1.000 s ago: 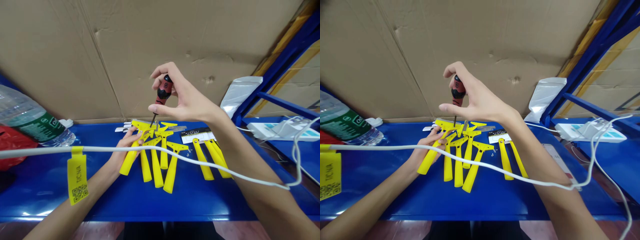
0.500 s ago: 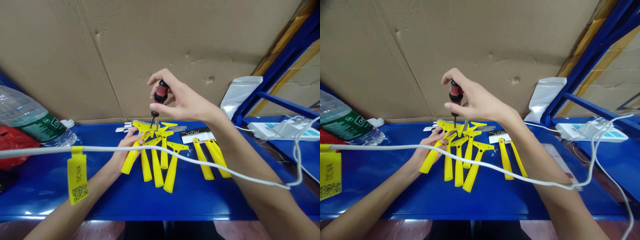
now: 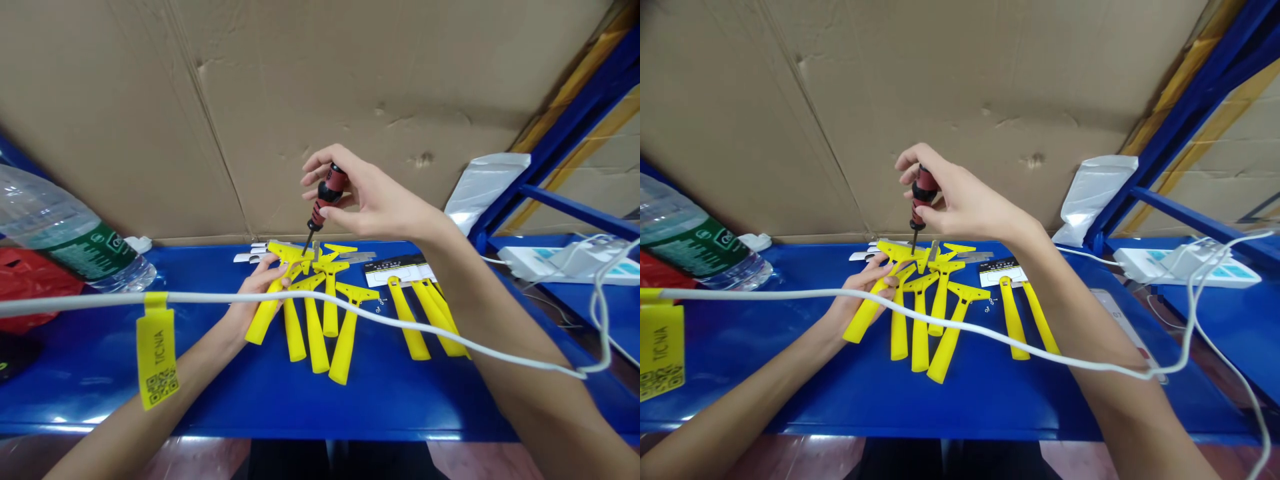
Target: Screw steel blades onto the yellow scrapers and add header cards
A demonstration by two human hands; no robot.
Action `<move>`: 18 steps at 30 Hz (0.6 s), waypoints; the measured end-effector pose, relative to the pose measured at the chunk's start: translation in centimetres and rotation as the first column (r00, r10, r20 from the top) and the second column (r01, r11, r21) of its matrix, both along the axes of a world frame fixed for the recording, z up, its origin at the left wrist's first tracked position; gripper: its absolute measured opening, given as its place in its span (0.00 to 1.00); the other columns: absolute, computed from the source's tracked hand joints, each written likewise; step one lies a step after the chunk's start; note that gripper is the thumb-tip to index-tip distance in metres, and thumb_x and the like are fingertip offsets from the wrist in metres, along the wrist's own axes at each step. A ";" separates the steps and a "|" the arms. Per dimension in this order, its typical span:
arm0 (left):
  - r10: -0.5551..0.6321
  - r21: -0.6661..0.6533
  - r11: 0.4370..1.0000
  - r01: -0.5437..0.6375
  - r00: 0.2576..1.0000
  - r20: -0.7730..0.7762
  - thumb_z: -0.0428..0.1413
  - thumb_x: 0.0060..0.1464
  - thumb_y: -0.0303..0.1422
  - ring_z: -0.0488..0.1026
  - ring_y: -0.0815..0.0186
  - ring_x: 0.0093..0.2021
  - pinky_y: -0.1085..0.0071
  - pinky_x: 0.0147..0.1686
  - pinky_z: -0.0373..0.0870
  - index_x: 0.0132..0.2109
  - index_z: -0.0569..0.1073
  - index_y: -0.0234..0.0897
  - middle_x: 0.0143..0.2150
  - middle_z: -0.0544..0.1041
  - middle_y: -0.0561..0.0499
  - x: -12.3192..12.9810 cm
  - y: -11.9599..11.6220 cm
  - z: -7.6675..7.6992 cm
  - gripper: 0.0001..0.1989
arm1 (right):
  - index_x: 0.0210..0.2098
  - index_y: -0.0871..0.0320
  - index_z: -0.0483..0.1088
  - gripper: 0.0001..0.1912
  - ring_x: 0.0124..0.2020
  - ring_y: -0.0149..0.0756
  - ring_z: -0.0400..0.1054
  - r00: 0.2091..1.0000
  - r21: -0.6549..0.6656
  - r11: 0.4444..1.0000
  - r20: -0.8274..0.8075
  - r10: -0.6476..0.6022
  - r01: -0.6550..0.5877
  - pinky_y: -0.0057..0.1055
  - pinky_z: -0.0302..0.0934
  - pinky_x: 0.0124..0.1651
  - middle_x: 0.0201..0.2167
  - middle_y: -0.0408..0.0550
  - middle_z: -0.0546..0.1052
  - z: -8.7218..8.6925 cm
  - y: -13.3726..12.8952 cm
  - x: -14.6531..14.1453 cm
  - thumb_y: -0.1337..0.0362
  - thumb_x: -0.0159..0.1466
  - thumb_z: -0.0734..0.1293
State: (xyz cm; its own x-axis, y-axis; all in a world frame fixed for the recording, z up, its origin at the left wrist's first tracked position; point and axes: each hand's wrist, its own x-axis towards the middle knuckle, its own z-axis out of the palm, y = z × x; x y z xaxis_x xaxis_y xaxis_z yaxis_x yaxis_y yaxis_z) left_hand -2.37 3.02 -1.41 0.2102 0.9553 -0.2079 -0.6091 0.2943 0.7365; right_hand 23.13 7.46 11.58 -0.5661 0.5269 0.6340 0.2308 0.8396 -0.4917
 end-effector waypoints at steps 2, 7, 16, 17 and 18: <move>0.010 -0.011 1.000 -0.009 1.000 0.011 0.68 0.58 0.20 0.78 0.74 0.28 0.82 0.22 0.73 0.59 0.70 0.44 0.57 0.83 0.42 0.0 0.0 0.1 0.27 | 0.57 0.51 0.69 0.19 0.47 0.42 0.78 1.000 0.001 1.000 -0.012 -0.018 0.018 0.37 0.79 0.45 0.51 0.51 0.78 -0.2 0.4 0.1 0.57 0.72 0.76; 0.033 -0.032 0.999 -0.033 0.999 0.013 0.66 0.61 0.19 0.77 0.74 0.27 0.82 0.22 0.73 0.60 0.71 0.42 0.55 0.83 0.42 0.2 -0.2 0.5 0.25 | 0.53 0.52 0.71 0.22 0.45 0.45 0.76 0.989 0.119 0.982 -0.008 -0.148 0.148 0.44 0.78 0.49 0.43 0.48 0.78 -0.3 1.1 0.3 0.56 0.67 0.82; 0.046 -0.056 0.997 -0.045 0.999 0.020 0.66 0.61 0.19 0.76 0.74 0.26 0.82 0.21 0.72 0.59 0.72 0.42 0.53 0.82 0.43 0.0 0.2 0.3 0.24 | 0.57 0.51 0.74 0.22 0.47 0.45 0.78 0.996 0.005 0.996 -0.006 -0.089 0.089 0.40 0.78 0.47 0.45 0.49 0.81 -0.3 0.9 0.4 0.54 0.68 0.80; 0.050 -0.061 0.997 -0.049 0.999 0.022 0.66 0.61 0.19 0.76 0.74 0.26 0.82 0.21 0.71 0.59 0.71 0.42 0.54 0.83 0.43 0.0 0.1 0.4 0.24 | 0.55 0.51 0.75 0.21 0.45 0.44 0.78 0.991 0.031 0.991 -0.002 -0.131 0.131 0.40 0.77 0.47 0.41 0.47 0.80 -0.3 0.9 0.3 0.53 0.68 0.80; 0.050 -0.060 0.997 -0.049 0.998 0.027 0.66 0.61 0.18 0.76 0.74 0.26 0.82 0.20 0.71 0.58 0.71 0.42 0.54 0.83 0.43 0.0 0.1 0.4 0.23 | 0.54 0.51 0.75 0.21 0.43 0.44 0.77 0.985 0.053 0.984 0.001 -0.171 0.171 0.40 0.76 0.47 0.39 0.46 0.79 -0.3 0.8 0.2 0.53 0.67 0.81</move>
State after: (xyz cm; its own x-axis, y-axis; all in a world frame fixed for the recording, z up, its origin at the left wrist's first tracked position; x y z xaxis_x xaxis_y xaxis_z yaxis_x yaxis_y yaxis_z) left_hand -2.34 3.10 -1.02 0.1697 0.9507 -0.2595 -0.6447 0.3063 0.7004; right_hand 23.37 8.30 11.32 -0.4742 0.5820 0.6606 0.3755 0.8124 -0.4462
